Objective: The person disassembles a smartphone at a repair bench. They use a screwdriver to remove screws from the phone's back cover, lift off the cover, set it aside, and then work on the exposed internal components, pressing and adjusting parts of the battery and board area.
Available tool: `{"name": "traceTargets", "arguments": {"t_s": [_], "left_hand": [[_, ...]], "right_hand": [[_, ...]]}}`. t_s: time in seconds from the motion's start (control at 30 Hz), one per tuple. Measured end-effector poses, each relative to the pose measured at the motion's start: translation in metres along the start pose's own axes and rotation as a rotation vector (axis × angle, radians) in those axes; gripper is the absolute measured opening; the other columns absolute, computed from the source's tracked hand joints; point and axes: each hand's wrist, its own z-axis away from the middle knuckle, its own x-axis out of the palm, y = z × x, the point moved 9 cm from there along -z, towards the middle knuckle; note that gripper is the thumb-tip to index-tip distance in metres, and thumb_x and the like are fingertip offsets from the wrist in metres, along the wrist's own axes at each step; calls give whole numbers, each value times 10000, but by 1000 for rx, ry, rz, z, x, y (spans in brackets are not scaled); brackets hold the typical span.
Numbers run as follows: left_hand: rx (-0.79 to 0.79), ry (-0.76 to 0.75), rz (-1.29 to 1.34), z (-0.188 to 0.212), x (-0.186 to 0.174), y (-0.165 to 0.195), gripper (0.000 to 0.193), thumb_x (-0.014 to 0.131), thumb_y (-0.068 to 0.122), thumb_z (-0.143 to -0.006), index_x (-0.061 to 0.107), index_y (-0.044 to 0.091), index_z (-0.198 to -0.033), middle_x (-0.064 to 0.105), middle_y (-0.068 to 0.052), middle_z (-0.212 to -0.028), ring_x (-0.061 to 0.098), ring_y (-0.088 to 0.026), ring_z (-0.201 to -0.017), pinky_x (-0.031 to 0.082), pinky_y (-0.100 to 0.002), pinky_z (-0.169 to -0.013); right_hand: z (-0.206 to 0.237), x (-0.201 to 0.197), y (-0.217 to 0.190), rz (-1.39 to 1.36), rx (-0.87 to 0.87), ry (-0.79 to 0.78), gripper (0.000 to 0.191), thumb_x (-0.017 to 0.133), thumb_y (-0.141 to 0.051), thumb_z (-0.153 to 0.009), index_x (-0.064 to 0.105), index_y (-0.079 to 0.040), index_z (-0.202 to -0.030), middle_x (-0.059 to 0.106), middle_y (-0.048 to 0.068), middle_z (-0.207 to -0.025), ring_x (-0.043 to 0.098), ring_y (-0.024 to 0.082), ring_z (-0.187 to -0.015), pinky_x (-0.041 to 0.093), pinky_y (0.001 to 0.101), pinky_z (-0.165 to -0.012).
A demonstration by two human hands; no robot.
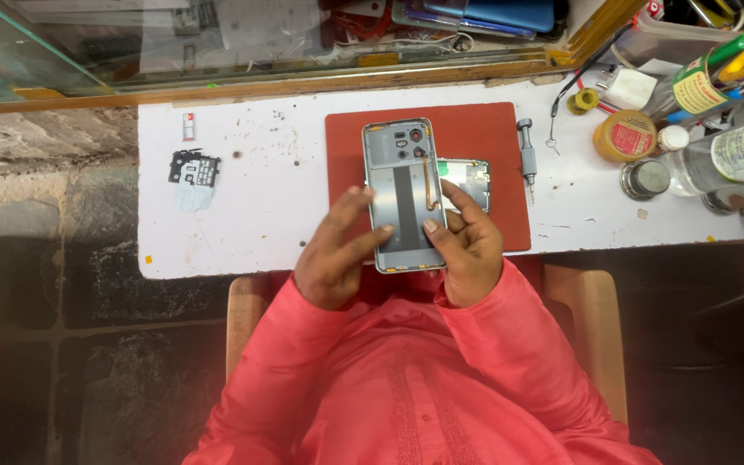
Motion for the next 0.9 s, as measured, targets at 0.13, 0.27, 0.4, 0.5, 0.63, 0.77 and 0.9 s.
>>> {"name": "traceTargets", "arguments": {"t_s": [0.13, 0.27, 0.4, 0.5, 0.63, 0.77, 0.9], "left_hand": [[-422, 230, 216, 35, -26, -39, 401, 495, -148, -934, 599, 5, -1290, 556, -222, -1488, 576, -362, -1378, 490, -429, -1166], [-519, 304, -272, 58, -72, -75, 304, 631, 41, -1027, 594, 2, -1326, 539, -206, -1483, 539, -373, -1405, 466, -483, -1183], [-647, 170, -665, 61, -108, -126, 416, 575, 180, -1074, 586, 65, -1473, 418, -249, -1617, 379, -455, -1484, 259, -670, -1188], [-777, 55, -700, 60, -117, -152, 469, 518, 260, -1069, 545, 98, -1508, 369, -231, -1630, 311, -487, -1475, 212, -695, -1171], [-853, 34, -761, 55, -124, -155, 471, 495, 284, -1105, 509, 91, -1534, 355, -246, -1622, 300, -482, -1488, 222, -684, -1176], [-857, 42, -768, 53, -125, -151, 480, 489, 268, -1100, 504, 76, -1540, 352, -258, -1617, 307, -483, -1483, 225, -677, -1177], [-824, 56, -753, 53, -129, -151, 474, 506, 228, -1096, 519, 68, -1542, 358, -257, -1620, 309, -486, -1478, 233, -667, -1178]], "right_hand": [[-1, 24, 15, 95, -68, -51, 594, 600, 49, -1007, 378, 44, -1558, 694, 169, -1259, 693, 160, -1086, 579, 277, -952], [-5, 66, 61, 152, 48, -142, 688, 623, 38, -963, 326, 11, -1583, 689, 163, -1252, 686, 136, -1042, 569, 258, -845], [-27, 109, 95, 224, 32, -205, 722, 639, 26, -969, 289, -4, -1600, 701, 160, -1237, 705, 129, -1039, 586, 257, -858], [-40, 127, 112, 296, 81, -205, 730, 648, 19, -964, 288, -10, -1599, 714, 169, -1199, 705, 137, -934, 589, 272, -748], [-51, 149, 113, 345, 68, -188, 744, 679, 12, -940, 315, 4, -1589, 716, 176, -1153, 699, 135, -863, 606, 268, -668], [-61, 170, 109, 608, -35, -199, 814, 750, -84, -883, 318, 34, -1563, 672, 229, -1245, 691, 254, -1035, 568, 354, -835], [-62, 191, 108, 807, -159, -269, 882, 781, -188, -872, 304, 81, -1563, 542, 280, -1422, 572, 374, -1319, 480, 408, -1119]]}}
